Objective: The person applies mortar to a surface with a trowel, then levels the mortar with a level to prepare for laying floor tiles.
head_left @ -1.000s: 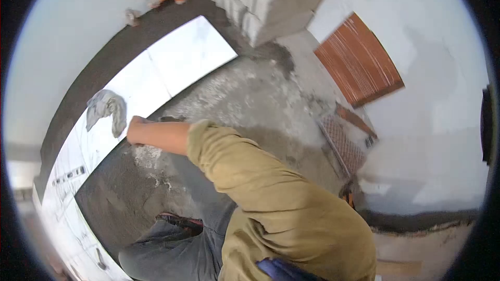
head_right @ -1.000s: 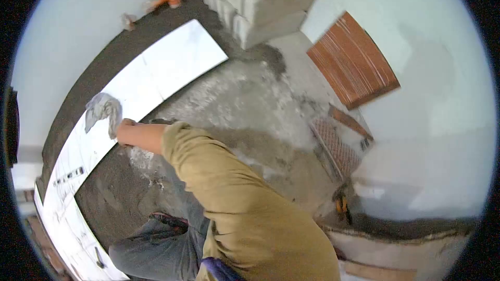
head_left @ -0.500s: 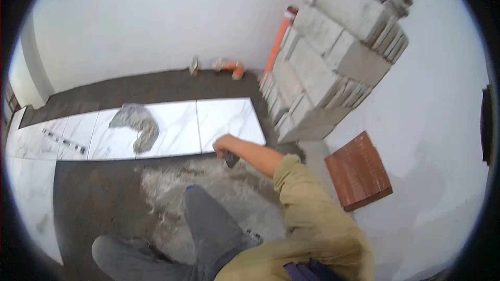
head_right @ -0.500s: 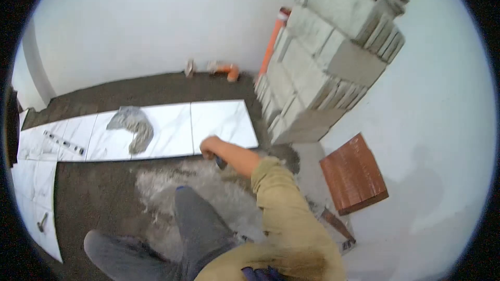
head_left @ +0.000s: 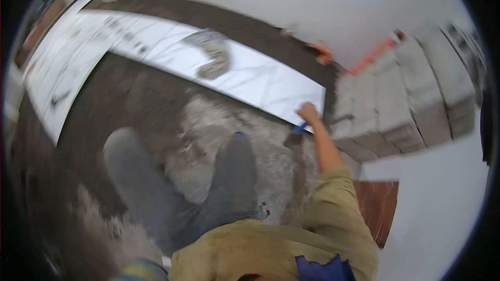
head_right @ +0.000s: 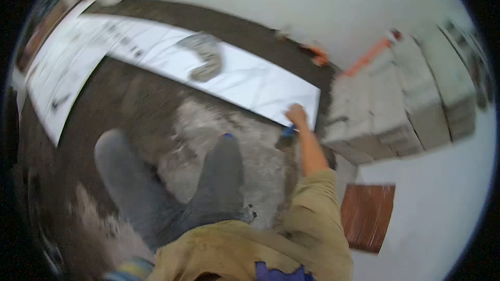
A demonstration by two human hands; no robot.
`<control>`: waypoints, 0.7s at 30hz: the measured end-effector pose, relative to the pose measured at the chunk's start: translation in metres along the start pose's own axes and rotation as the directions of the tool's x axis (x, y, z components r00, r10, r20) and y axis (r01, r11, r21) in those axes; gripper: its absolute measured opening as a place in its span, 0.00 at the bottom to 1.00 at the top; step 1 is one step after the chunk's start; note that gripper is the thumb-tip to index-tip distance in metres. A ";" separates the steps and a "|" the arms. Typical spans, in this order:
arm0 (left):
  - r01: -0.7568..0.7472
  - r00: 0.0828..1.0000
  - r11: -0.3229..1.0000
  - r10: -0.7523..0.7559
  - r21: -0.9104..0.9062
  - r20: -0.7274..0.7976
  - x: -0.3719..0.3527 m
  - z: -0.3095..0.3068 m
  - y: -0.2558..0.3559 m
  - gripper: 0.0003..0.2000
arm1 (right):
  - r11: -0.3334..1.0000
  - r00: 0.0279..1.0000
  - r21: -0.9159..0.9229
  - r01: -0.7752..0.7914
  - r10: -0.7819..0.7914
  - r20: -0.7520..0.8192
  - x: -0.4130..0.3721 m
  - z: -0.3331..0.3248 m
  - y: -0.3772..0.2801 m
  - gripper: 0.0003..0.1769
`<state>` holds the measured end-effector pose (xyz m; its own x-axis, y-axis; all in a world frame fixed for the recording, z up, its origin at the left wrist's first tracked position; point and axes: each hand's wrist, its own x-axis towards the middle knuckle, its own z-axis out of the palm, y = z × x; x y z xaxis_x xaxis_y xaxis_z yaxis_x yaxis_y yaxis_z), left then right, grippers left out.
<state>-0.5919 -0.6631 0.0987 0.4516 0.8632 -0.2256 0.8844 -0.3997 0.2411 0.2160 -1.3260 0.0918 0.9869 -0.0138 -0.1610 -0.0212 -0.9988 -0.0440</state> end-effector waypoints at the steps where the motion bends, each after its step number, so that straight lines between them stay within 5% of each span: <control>1: -0.037 0.999 0.999 0.036 -0.033 -0.031 -0.023 0.011 -0.043 0.22 | 0.982 0.982 -0.057 0.180 -0.182 -0.046 0.003 -0.002 0.002 0.13; 3: -0.201 0.975 0.979 0.198 -0.026 -0.102 -0.070 0.021 -0.114 0.22 | 0.933 0.955 -0.248 0.260 -0.209 0.212 0.007 -0.008 0.017 0.13; 4: 0.073 0.990 0.994 -0.082 -0.077 -0.118 -0.091 0.022 -0.100 0.23 | 0.969 0.952 -0.214 0.121 -0.052 0.301 0.021 0.007 0.036 0.15; 5: 0.139 0.987 0.980 -0.149 -0.141 -0.057 -0.096 0.009 -0.077 0.22 | 0.978 0.916 -0.157 0.140 -0.068 0.394 0.009 -0.010 0.031 0.14; 6: 0.200 0.979 0.957 -0.204 -0.211 0.004 -0.096 -0.006 -0.046 0.21 | 0.986 0.833 -0.166 -0.026 0.113 0.541 -0.020 -0.052 0.001 0.14; 9: 0.148 0.987 0.988 -0.150 -0.054 -0.049 -0.098 -0.026 -0.002 0.23 | 0.917 0.533 -0.219 -0.334 0.375 0.759 -0.024 -0.049 0.018 0.16; 11: 0.412 0.910 0.910 -0.414 0.044 0.036 -0.093 -0.036 0.023 0.26 | 0.938 0.509 -0.193 -0.289 0.322 0.799 -0.037 -0.060 0.007 0.13; 12: 0.459 0.888 0.864 -0.447 0.208 -0.104 -0.097 -0.024 0.008 0.29 | 0.956 0.604 -0.180 -0.231 0.286 0.744 -0.046 -0.066 0.003 0.12; 13: 0.451 0.893 0.863 -0.437 0.227 -0.111 -0.088 -0.036 0.003 0.29 | 0.955 0.588 -0.174 -0.241 0.286 0.757 -0.053 -0.064 0.004 0.12; 14: 0.434 0.813 0.806 -0.543 0.402 0.210 -0.071 -0.047 -0.011 0.29 | 0.962 0.629 -0.138 -0.237 0.260 0.733 -0.056 -0.063 0.006 0.12; 15: 0.304 0.635 0.791 -0.583 0.531 0.507 -0.055 -0.055 -0.032 0.29 | 0.967 0.670 -0.106 -0.233 0.239 0.702 -0.057 -0.062 0.011 0.11; 16: 0.185 0.467 0.772 -0.613 0.607 0.637 -0.043 -0.065 -0.044 0.29 | 0.981 0.696 -0.107 -0.161 0.190 0.693 -0.050 -0.049 0.025 0.10; 18: 0.076 0.518 0.838 -0.496 0.541 0.697 0.027 -0.067 0.001 0.30 | 0.991 0.704 -0.108 -0.075 0.129 0.698 -0.052 -0.064 0.000 0.10; 21: -0.053 0.737 0.993 -0.031 0.103 0.676 0.180 -0.046 0.163 0.34 | 0.989 0.724 -0.146 -0.029 0.122 0.679 -0.029 -0.038 0.009 0.10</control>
<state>-0.3713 -0.5588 0.1404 0.3850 0.4398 -0.8114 0.8667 -0.4745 0.1541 0.1936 -1.3363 0.1334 0.6033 -0.0998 -0.7912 -0.0263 -0.9941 0.1053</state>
